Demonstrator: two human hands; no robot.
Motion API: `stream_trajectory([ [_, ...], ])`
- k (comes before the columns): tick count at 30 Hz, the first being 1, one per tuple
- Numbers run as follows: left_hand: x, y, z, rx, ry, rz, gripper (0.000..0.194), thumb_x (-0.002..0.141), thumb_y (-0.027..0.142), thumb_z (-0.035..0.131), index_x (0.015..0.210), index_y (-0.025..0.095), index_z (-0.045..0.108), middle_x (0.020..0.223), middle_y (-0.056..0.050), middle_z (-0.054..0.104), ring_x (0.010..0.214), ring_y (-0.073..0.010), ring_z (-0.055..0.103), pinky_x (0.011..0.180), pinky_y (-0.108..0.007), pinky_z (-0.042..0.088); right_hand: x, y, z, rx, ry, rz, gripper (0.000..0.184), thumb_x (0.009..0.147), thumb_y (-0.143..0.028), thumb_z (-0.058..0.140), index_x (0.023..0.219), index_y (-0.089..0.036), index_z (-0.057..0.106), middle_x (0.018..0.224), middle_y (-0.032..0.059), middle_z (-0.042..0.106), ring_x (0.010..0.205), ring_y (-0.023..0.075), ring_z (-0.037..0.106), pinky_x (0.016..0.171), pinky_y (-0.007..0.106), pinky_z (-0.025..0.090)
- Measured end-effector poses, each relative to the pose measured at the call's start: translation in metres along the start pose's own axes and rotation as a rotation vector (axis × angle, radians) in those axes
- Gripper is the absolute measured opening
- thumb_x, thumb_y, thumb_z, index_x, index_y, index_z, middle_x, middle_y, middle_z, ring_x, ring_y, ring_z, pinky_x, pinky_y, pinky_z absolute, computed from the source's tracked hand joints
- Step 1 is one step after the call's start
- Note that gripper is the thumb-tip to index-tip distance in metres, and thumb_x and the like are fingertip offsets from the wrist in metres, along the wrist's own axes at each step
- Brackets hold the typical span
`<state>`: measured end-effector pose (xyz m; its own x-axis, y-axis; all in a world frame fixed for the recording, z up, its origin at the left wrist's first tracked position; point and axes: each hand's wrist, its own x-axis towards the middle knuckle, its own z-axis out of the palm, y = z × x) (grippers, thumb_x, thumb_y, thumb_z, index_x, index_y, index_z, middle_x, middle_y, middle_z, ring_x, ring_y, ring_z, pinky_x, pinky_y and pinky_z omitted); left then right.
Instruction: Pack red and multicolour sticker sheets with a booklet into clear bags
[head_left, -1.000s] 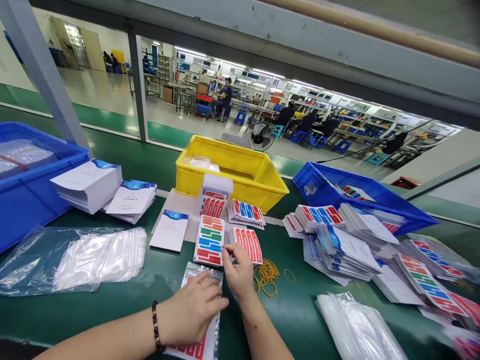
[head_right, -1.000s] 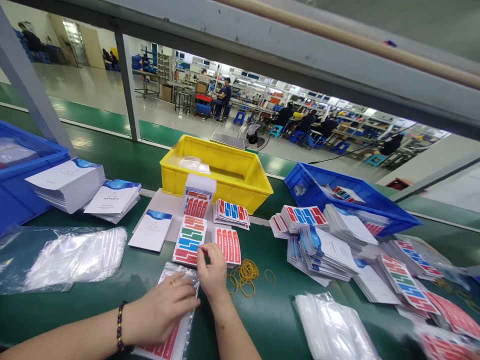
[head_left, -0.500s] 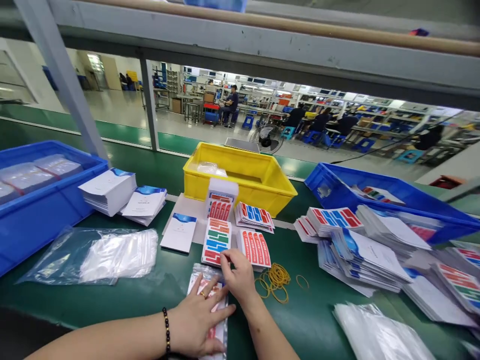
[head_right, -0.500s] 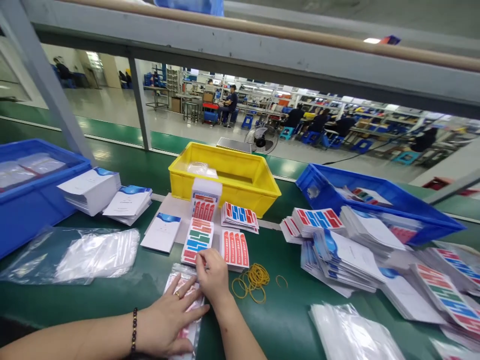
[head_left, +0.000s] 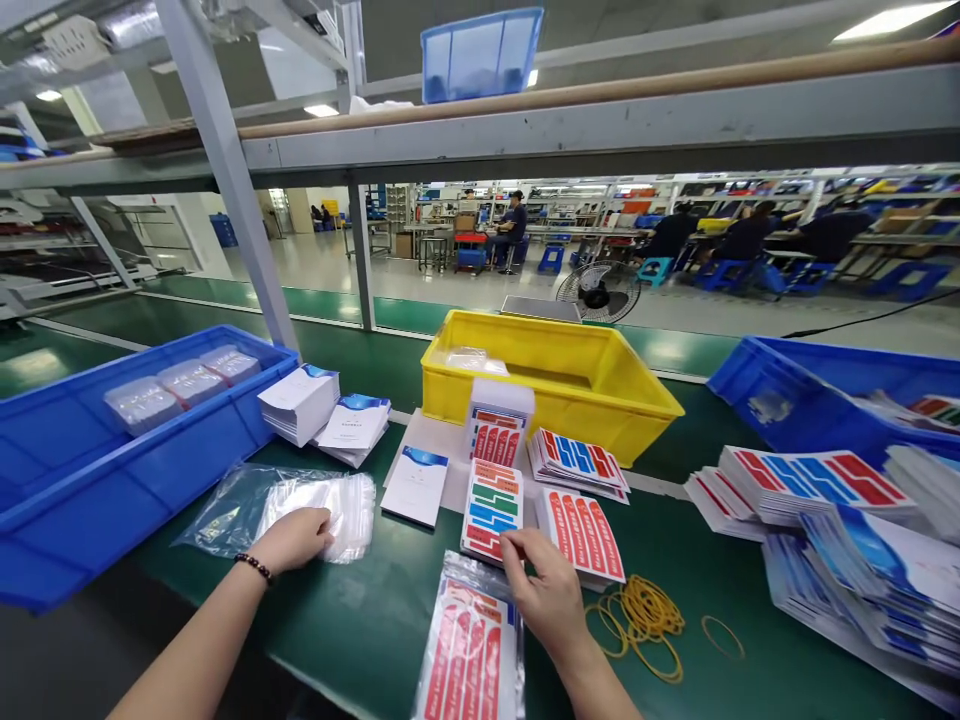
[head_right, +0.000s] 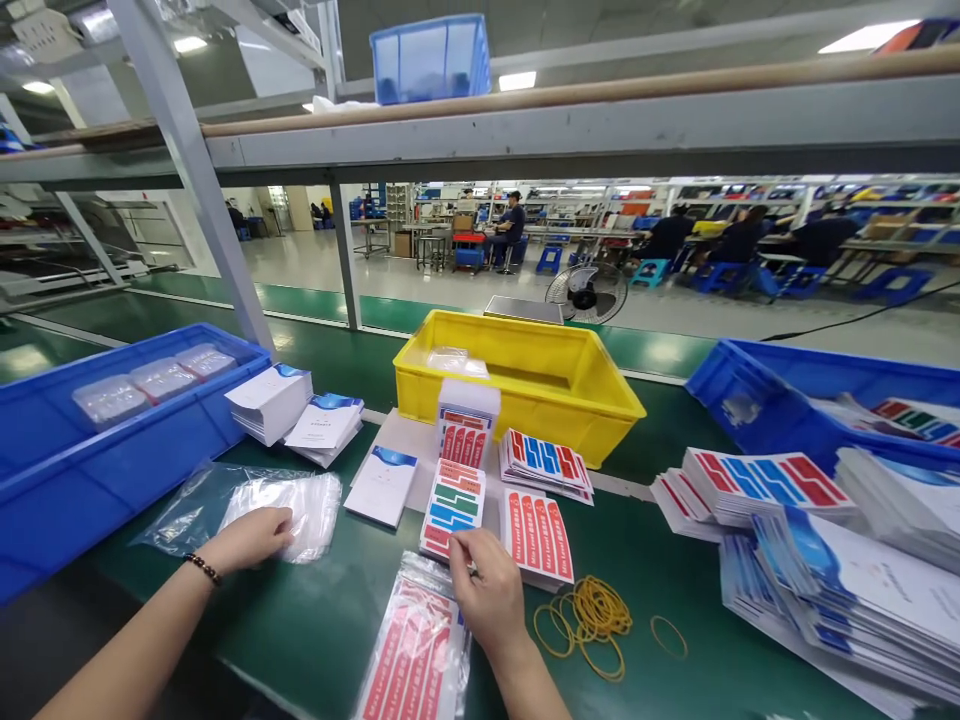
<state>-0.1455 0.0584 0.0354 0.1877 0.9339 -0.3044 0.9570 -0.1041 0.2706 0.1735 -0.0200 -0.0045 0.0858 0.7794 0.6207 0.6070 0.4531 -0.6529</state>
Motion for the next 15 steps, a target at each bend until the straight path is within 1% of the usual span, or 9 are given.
stream_trajectory([
  [2, -0.002, 0.001, 0.0, 0.0, -0.005, 0.026, 0.016, 0.071, 0.021, 0.047, 0.056, 0.018, 0.046, 0.062, -0.005, 0.058, 0.056, -0.0184, 0.052, 0.051, -0.025, 0.028, 0.0, -0.001, 0.0, 0.017, 0.0, 0.003, 0.012, 0.082, -0.019, 0.05, 0.075, -0.021, 0.061, 0.065, 0.0034, 0.06, 0.06, 0.0175, 0.055, 0.057, 0.029, 0.042],
  [4, -0.005, 0.013, 0.001, -0.009, 0.011, 0.071, 0.017, 0.074, 0.022, 0.043, 0.058, 0.018, 0.047, 0.065, -0.005, 0.059, 0.06, -0.0188, 0.053, 0.053, -0.025, 0.028, 0.001, -0.003, -0.001, 0.05, -0.031, 0.015, 0.013, 0.082, -0.02, 0.05, 0.075, -0.021, 0.061, 0.066, 0.0038, 0.06, 0.062, 0.018, 0.056, 0.058, 0.029, 0.043],
  [5, -0.008, 0.022, 0.002, -0.021, 0.017, 0.1, 0.018, 0.076, 0.023, 0.042, 0.06, 0.018, 0.048, 0.066, -0.004, 0.059, 0.062, -0.0187, 0.053, 0.054, -0.025, 0.029, 0.001, -0.005, -0.001, 0.075, -0.069, 0.02, 0.015, 0.083, -0.021, 0.05, 0.075, -0.021, 0.062, 0.067, 0.0042, 0.06, 0.063, 0.0181, 0.056, 0.059, 0.029, 0.043],
  [8, -0.017, 0.057, 0.011, -0.064, 0.018, 0.239, 0.018, 0.079, 0.026, 0.04, 0.066, 0.019, 0.05, 0.068, -0.001, 0.059, 0.064, -0.0167, 0.053, 0.055, -0.023, 0.031, -0.002, -0.011, 0.003, 0.162, -0.273, 0.008, 0.025, 0.086, -0.025, 0.046, 0.071, -0.021, 0.065, 0.073, 0.0057, 0.062, 0.067, 0.0177, 0.059, 0.062, 0.028, 0.045],
  [9, -0.019, 0.07, 0.017, -0.065, 0.026, 0.314, 0.018, 0.079, 0.025, 0.039, 0.066, 0.019, 0.05, 0.068, -0.002, 0.059, 0.064, -0.0165, 0.053, 0.055, -0.023, 0.031, -0.005, -0.013, 0.006, 0.192, -0.348, 0.014, 0.026, 0.086, -0.028, 0.046, 0.073, -0.02, 0.067, 0.075, 0.006, 0.063, 0.069, 0.0177, 0.059, 0.064, 0.028, 0.045],
  [11, -0.024, 0.096, 0.031, -0.042, 0.063, 0.441, 0.018, 0.08, 0.022, 0.038, 0.068, 0.018, 0.051, 0.068, -0.003, 0.059, 0.063, -0.0167, 0.053, 0.056, -0.024, 0.032, -0.01, -0.015, 0.013, 0.248, -0.458, 0.09, 0.028, 0.087, -0.034, 0.045, 0.092, -0.019, 0.067, 0.076, 0.0054, 0.066, 0.067, 0.0169, 0.061, 0.063, 0.027, 0.047],
  [12, -0.026, 0.107, 0.038, -0.027, 0.075, 0.494, 0.018, 0.08, 0.021, 0.037, 0.069, 0.018, 0.052, 0.069, -0.003, 0.06, 0.064, -0.0171, 0.054, 0.057, -0.025, 0.033, -0.013, -0.015, 0.017, 0.269, -0.488, 0.155, 0.033, 0.087, -0.037, 0.044, 0.106, -0.018, 0.063, 0.074, 0.0044, 0.066, 0.064, 0.0163, 0.061, 0.062, 0.026, 0.047],
  [14, -0.026, 0.125, 0.051, -0.009, 0.076, 0.574, 0.017, 0.078, 0.018, 0.038, 0.072, 0.017, 0.054, 0.072, -0.005, 0.062, 0.066, -0.0181, 0.055, 0.061, -0.026, 0.036, -0.017, -0.013, 0.023, 0.265, -0.511, 0.271, 0.044, 0.087, -0.037, 0.042, 0.125, -0.016, 0.048, 0.067, 0.0018, 0.065, 0.057, 0.0152, 0.06, 0.056, 0.025, 0.048],
  [15, -0.024, 0.132, 0.056, -0.018, 0.075, 0.602, 0.017, 0.078, 0.017, 0.039, 0.074, 0.017, 0.055, 0.074, -0.006, 0.062, 0.067, -0.0183, 0.055, 0.062, -0.027, 0.037, -0.018, -0.012, 0.025, 0.228, -0.5, 0.302, 0.046, 0.088, -0.035, 0.04, 0.129, -0.015, 0.044, 0.066, 0.0015, 0.065, 0.056, 0.0153, 0.06, 0.056, 0.025, 0.048],
])
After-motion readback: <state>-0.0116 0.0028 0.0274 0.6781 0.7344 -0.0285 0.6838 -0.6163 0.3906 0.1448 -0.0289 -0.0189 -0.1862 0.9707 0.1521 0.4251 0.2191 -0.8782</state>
